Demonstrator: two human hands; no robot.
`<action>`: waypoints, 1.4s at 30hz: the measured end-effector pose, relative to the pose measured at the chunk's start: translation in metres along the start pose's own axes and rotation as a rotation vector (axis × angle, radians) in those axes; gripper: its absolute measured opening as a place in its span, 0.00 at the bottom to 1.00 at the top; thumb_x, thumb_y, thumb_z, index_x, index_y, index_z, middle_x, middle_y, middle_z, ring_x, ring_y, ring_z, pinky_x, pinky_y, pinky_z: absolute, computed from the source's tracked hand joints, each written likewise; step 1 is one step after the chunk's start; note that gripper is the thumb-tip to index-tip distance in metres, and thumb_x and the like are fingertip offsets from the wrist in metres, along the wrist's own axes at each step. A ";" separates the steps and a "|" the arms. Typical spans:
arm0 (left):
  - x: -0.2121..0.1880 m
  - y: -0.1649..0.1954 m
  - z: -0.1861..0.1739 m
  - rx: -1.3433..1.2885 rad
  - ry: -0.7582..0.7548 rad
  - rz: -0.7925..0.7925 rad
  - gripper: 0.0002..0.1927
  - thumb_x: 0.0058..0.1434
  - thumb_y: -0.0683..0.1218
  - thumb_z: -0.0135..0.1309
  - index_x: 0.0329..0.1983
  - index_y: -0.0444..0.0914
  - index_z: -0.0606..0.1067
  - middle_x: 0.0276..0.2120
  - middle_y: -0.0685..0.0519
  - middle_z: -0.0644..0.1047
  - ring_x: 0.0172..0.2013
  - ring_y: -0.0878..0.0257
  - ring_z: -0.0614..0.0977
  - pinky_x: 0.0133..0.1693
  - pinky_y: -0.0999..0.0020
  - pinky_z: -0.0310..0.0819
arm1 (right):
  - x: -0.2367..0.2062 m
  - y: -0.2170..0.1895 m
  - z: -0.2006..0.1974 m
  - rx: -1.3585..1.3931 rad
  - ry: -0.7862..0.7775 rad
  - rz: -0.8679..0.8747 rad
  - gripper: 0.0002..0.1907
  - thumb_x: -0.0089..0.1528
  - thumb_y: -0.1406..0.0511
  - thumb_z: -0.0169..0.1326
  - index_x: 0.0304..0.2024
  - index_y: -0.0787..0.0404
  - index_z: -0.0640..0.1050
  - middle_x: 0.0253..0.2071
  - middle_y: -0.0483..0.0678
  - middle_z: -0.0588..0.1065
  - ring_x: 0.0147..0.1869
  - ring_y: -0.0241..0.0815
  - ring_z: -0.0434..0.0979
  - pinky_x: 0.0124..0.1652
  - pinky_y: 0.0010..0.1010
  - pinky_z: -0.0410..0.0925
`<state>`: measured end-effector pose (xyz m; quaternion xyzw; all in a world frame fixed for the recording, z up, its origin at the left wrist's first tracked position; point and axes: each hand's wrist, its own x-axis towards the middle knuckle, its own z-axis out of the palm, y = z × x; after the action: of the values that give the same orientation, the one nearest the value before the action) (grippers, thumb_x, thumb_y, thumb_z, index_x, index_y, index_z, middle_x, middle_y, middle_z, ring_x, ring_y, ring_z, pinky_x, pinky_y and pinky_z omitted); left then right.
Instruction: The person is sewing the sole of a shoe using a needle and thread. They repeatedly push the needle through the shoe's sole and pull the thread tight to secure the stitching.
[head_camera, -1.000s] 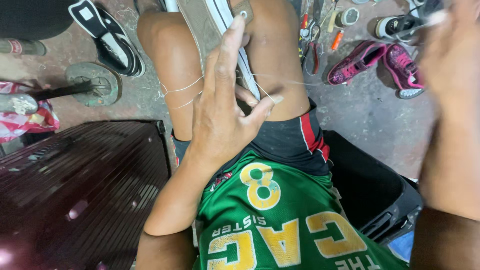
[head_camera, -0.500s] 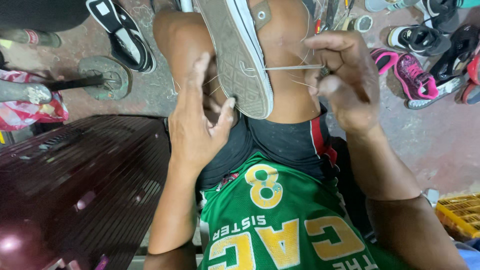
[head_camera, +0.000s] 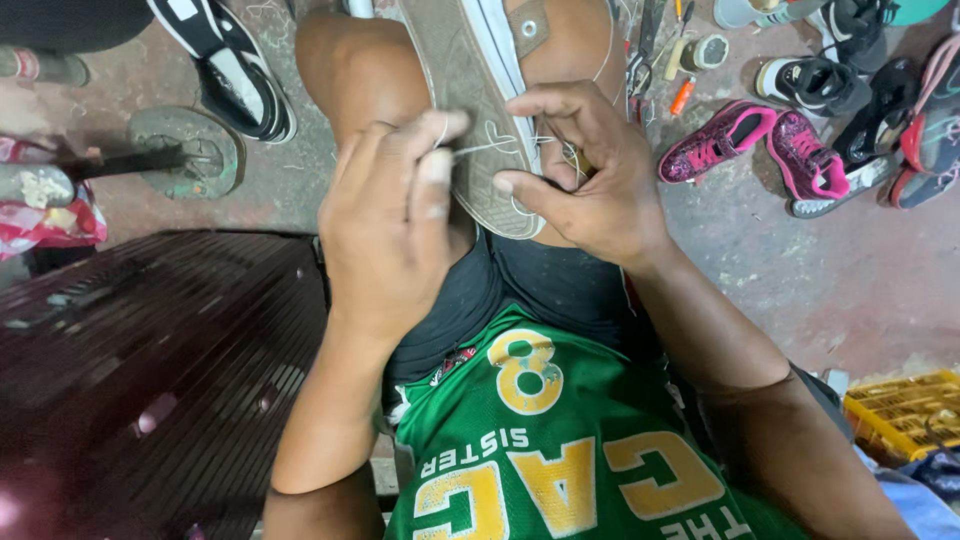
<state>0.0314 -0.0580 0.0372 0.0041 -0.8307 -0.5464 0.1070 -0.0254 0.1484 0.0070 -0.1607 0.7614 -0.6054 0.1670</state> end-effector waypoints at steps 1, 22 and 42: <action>0.006 0.002 0.002 0.200 -0.033 0.100 0.08 0.73 0.45 0.56 0.47 0.35 0.73 0.38 0.47 0.74 0.38 0.54 0.75 0.37 0.62 0.71 | 0.001 -0.001 0.000 -0.006 0.003 -0.003 0.28 0.63 0.75 0.68 0.61 0.63 0.70 0.37 0.37 0.67 0.30 0.24 0.56 0.34 0.16 0.55; -0.055 -0.131 -0.095 -0.189 0.388 -0.498 0.18 0.70 0.37 0.62 0.32 0.39 0.63 0.30 0.54 0.66 0.32 0.65 0.67 0.38 0.69 0.60 | 0.009 0.016 0.003 0.105 0.014 0.087 0.25 0.64 0.78 0.65 0.58 0.65 0.68 0.32 0.37 0.70 0.28 0.20 0.54 0.31 0.14 0.51; 0.012 -0.032 0.040 0.150 0.007 0.099 0.26 0.64 0.38 0.65 0.21 0.35 0.59 0.22 0.47 0.62 0.27 0.52 0.64 0.30 0.58 0.55 | 0.004 -0.016 -0.045 -0.524 -0.033 -0.297 0.42 0.58 0.56 0.72 0.68 0.55 0.64 0.53 0.53 0.74 0.53 0.47 0.81 0.50 0.35 0.74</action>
<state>0.0088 -0.0363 -0.0050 -0.0271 -0.8682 -0.4765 0.1362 -0.0482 0.1819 0.0322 -0.3177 0.8571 -0.4035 0.0416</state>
